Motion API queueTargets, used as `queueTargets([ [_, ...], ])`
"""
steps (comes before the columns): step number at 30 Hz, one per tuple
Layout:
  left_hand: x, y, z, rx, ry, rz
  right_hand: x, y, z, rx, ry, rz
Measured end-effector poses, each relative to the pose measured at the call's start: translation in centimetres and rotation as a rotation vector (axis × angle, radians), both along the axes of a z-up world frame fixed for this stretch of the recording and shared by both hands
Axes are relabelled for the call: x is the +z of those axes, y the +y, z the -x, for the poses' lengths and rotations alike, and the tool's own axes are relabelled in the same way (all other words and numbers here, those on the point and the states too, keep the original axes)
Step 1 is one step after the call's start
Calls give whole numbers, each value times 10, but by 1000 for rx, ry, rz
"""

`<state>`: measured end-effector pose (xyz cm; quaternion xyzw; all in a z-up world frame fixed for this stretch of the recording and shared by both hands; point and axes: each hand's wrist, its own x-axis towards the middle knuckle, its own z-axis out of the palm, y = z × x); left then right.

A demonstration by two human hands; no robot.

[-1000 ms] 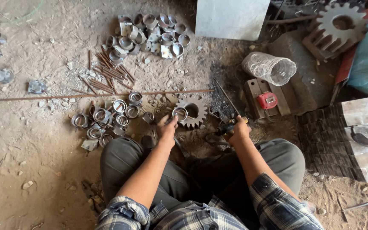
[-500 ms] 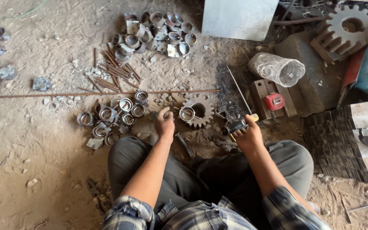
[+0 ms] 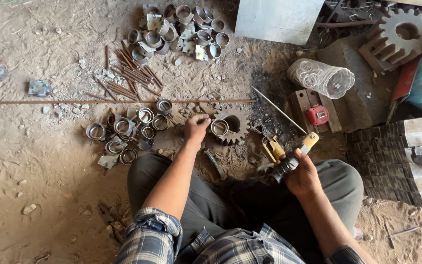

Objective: The person sits on the ground and repeatedly picks up small metal rings, places them on a gear-like metal piece, and welds them in place using a handheld welding torch. The person also uses a hammer to tap the rings and a metal rod to adjust their position before welding.

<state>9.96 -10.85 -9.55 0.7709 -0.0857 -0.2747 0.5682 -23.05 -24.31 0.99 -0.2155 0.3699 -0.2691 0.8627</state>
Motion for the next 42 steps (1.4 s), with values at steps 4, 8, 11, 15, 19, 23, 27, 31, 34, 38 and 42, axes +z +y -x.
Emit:
queueTargets([
  [4,-2,-2,1,8,88,8,1,1,0,-32,7,-54],
  [8,-7,-3,0,16,167,-8,5,7,-2,-38,13,17],
  [11,-6,-2,-1,4,-14,20,15,13,-5,-45,13,51],
  [15,11,5,3,12,-42,-57,35,31,-2,-87,74,220],
  [19,42,24,21,-129,-582,-220,44,55,8,-121,300,443],
  [23,67,28,41,-434,-827,-375,37,65,12,-95,430,614],
  [27,80,25,44,-575,-828,-569,32,64,7,-14,542,726],
  [31,84,22,44,-612,-813,-634,41,69,5,21,545,741],
  [34,85,21,43,-632,-825,-653,53,72,5,46,588,742],
  [38,89,20,44,-621,-861,-623,65,72,6,64,623,754],
  [42,91,17,44,-665,-847,-681,66,72,7,78,651,742],
])
